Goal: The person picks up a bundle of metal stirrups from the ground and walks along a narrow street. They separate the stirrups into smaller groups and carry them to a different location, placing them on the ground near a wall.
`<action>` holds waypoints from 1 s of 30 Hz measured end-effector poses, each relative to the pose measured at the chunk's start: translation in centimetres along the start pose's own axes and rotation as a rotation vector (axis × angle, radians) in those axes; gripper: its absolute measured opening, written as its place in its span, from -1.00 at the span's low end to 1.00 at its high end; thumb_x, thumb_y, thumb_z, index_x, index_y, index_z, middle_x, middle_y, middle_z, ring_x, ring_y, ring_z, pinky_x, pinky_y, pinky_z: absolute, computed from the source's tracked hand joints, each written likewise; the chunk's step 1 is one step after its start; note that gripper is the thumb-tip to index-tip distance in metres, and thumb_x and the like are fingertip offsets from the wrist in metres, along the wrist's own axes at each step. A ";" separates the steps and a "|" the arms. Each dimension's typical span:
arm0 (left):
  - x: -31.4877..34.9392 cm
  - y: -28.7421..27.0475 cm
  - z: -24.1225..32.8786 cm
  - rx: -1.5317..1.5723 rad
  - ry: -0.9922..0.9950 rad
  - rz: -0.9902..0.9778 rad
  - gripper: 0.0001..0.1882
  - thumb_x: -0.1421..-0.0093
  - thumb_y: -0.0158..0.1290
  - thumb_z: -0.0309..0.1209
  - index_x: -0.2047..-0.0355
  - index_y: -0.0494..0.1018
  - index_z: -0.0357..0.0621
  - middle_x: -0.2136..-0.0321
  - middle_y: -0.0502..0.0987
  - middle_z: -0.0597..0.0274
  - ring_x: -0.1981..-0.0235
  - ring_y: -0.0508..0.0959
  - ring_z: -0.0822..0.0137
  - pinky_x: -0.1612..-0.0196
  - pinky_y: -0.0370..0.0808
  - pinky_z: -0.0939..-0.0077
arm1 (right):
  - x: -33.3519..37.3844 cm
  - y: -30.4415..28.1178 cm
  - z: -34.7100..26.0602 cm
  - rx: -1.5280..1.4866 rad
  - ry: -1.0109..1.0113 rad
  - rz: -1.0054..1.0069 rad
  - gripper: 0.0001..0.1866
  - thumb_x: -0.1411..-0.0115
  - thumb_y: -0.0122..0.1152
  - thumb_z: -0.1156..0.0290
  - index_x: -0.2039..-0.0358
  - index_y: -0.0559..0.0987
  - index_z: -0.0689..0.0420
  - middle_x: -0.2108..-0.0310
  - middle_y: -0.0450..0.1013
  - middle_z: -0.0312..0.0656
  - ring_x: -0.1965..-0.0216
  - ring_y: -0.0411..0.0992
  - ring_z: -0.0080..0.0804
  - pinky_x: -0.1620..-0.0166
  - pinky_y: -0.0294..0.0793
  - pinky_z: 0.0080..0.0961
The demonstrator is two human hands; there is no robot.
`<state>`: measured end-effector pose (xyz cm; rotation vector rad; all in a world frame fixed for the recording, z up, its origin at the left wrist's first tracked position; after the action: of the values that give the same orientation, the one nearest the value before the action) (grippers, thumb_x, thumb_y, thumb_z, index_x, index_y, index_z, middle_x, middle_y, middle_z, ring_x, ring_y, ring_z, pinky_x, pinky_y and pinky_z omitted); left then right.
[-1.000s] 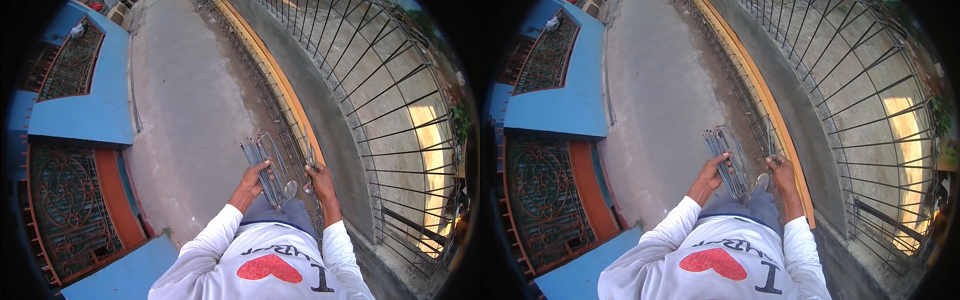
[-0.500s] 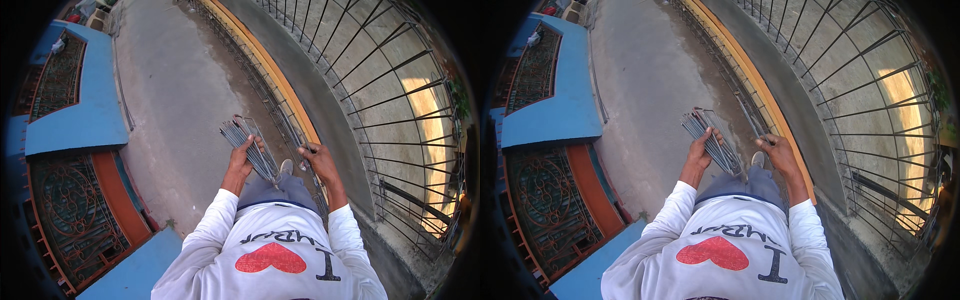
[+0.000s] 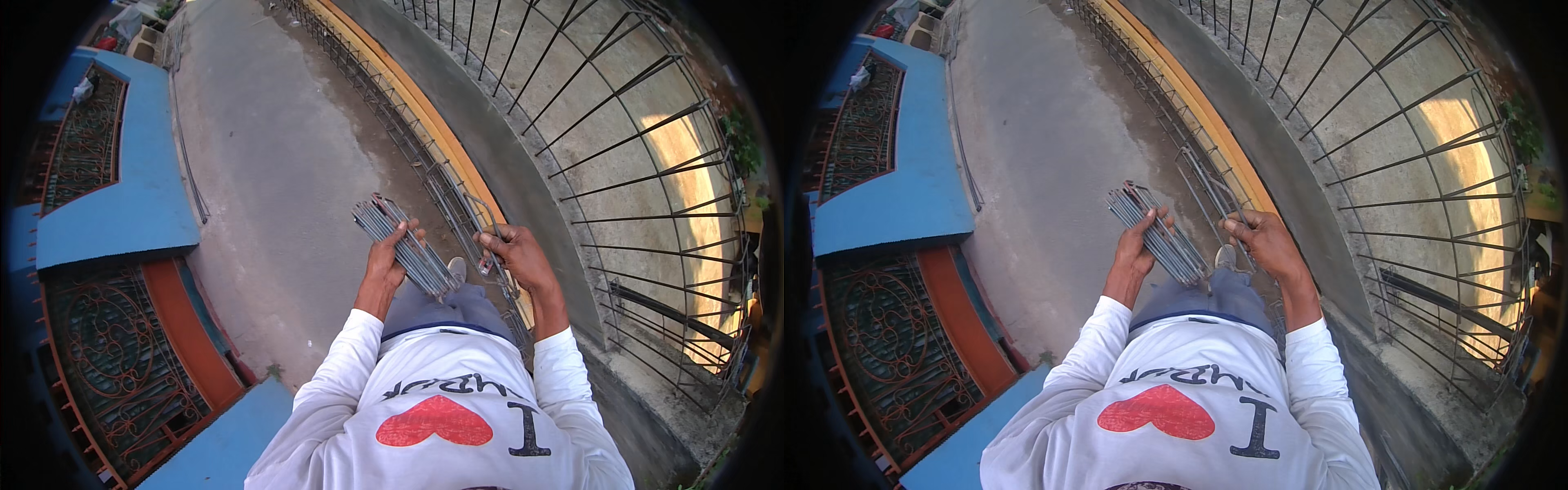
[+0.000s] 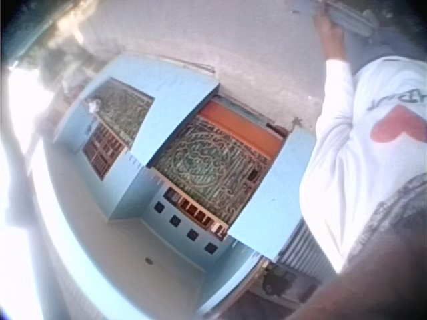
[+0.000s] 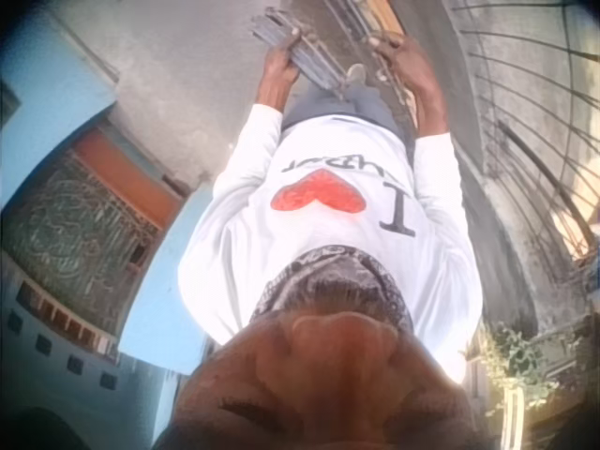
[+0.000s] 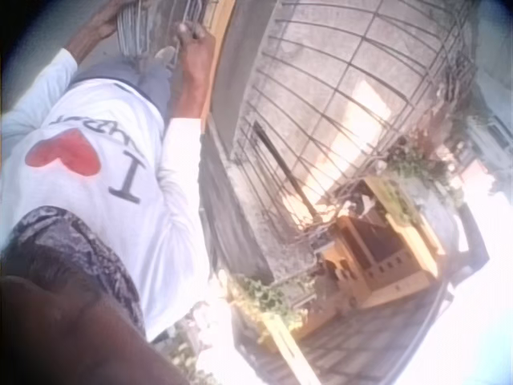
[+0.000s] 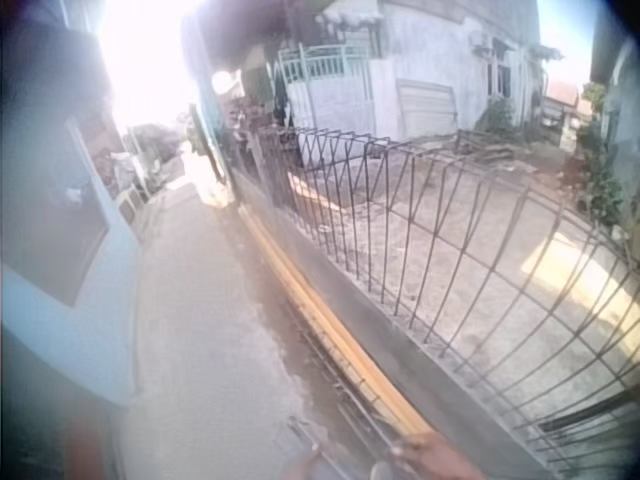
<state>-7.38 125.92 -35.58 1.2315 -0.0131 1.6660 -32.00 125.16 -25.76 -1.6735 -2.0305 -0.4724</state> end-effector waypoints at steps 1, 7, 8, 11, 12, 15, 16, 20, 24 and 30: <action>0.1 0.1 -0.2 -0.001 -0.008 -0.008 -0.63 -0.31 0.14 -0.43 -0.06 0.36 -0.31 0.09 0.59 -0.06 0.17 0.66 0.13 0.20 0.71 0.22 | 0.2 0.1 -0.3 -0.012 0.020 -0.015 -0.75 -0.32 0.25 0.36 0.16 0.67 0.30 0.51 0.49 -0.35 0.54 0.38 -0.65 0.44 0.32 -0.62; 0.2 0.2 -1.1 -0.013 -0.021 -0.033 -0.61 -0.29 0.16 -0.44 -0.07 0.35 -0.31 0.10 0.60 -0.08 0.21 0.67 0.16 0.26 0.72 0.29 | 0.5 0.6 -0.8 0.007 0.042 -0.067 -0.76 -0.33 0.25 0.37 0.13 0.66 0.28 0.52 0.51 -0.34 0.52 0.40 -0.66 0.42 0.33 -0.65; 0.2 0.3 -1.2 -0.014 -0.019 -0.035 -0.61 -0.29 0.16 -0.44 -0.07 0.35 -0.31 0.10 0.60 -0.08 0.22 0.67 0.17 0.26 0.72 0.30 | 0.4 0.7 -0.5 0.012 0.029 -0.069 -0.76 -0.33 0.25 0.37 0.13 0.66 0.28 0.52 0.51 -0.33 0.51 0.40 -0.66 0.42 0.33 -0.65; 0.8 0.9 -1.2 -0.007 -0.019 -0.018 -0.62 -0.30 0.15 -0.44 -0.07 0.35 -0.31 0.10 0.60 -0.09 0.21 0.67 0.18 0.27 0.72 0.33 | 0.3 0.9 -0.5 0.205 -0.044 -0.060 -0.76 -0.33 0.24 0.38 0.14 0.66 0.29 0.51 0.53 -0.30 0.49 0.42 -0.67 0.40 0.34 -0.66; 0.9 0.9 -1.1 -0.004 -0.021 -0.009 -0.62 -0.30 0.15 -0.44 -0.07 0.35 -0.31 0.10 0.60 -0.09 0.21 0.67 0.18 0.27 0.72 0.33 | 0.4 1.0 -0.5 0.234 -0.054 -0.075 -0.76 -0.33 0.24 0.37 0.13 0.66 0.29 0.51 0.53 -0.30 0.48 0.43 -0.68 0.40 0.34 -0.66; 0.8 0.7 -1.2 -0.002 -0.022 -0.018 -0.65 -0.33 0.12 -0.43 -0.06 0.36 -0.29 0.10 0.60 -0.09 0.20 0.67 0.18 0.28 0.72 0.35 | 0.8 1.2 -0.7 0.225 -0.049 -0.127 -0.74 -0.33 0.25 0.35 0.13 0.65 0.29 0.51 0.53 -0.31 0.47 0.43 -0.68 0.39 0.34 -0.67; 0.5 0.5 -1.3 0.002 -0.022 -0.033 -0.66 -0.33 0.11 -0.42 -0.05 0.37 -0.29 0.10 0.60 -0.09 0.20 0.68 0.19 0.27 0.72 0.36 | 1.2 1.2 -0.9 0.154 -0.023 -0.146 -0.74 -0.33 0.24 0.34 0.13 0.65 0.29 0.51 0.53 -0.31 0.47 0.43 -0.69 0.39 0.33 -0.68; 0.9 0.9 -1.2 -0.015 -0.039 -0.046 -0.68 -0.34 0.10 -0.39 -0.03 0.39 -0.29 0.11 0.61 -0.05 0.20 0.68 0.19 0.26 0.70 0.36 | 1.5 1.4 -1.6 -0.034 0.034 -0.218 -0.73 -0.35 0.23 0.29 0.15 0.65 0.27 0.52 0.52 -0.34 0.53 0.38 -0.70 0.46 0.26 -0.70; 1.3 1.1 -1.7 -0.012 -0.105 -0.112 -0.68 -0.34 0.12 -0.36 -0.02 0.42 -0.27 0.13 0.63 0.01 0.19 0.68 0.18 0.22 0.68 0.31 | -0.6 2.1 1.1 -0.023 0.125 -0.202 -0.74 -0.36 0.21 0.30 0.17 0.64 0.26 0.53 0.51 -0.35 0.59 0.31 -0.69 0.53 0.20 -0.68; 1.0 0.4 -2.6 0.028 -0.153 -0.098 -0.68 -0.30 0.18 -0.32 0.03 0.49 -0.26 0.22 0.66 0.08 0.23 0.70 0.20 0.20 0.70 0.28 | -3.8 2.4 6.8 0.030 0.203 -0.184 -0.75 -0.35 0.21 0.31 0.18 0.64 0.26 0.56 0.49 -0.36 0.63 0.25 -0.69 0.56 0.18 -0.67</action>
<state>-9.41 127.78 -35.94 1.3573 -0.0233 1.4895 -30.03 126.17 -33.61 -1.3669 -2.0376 -0.6433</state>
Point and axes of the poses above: each hand's wrist, its own x-axis away from the middle knuckle, its own y-axis out of the palm, z = x × y, the point moved 10 cm from there along -x, towards the middle knuckle
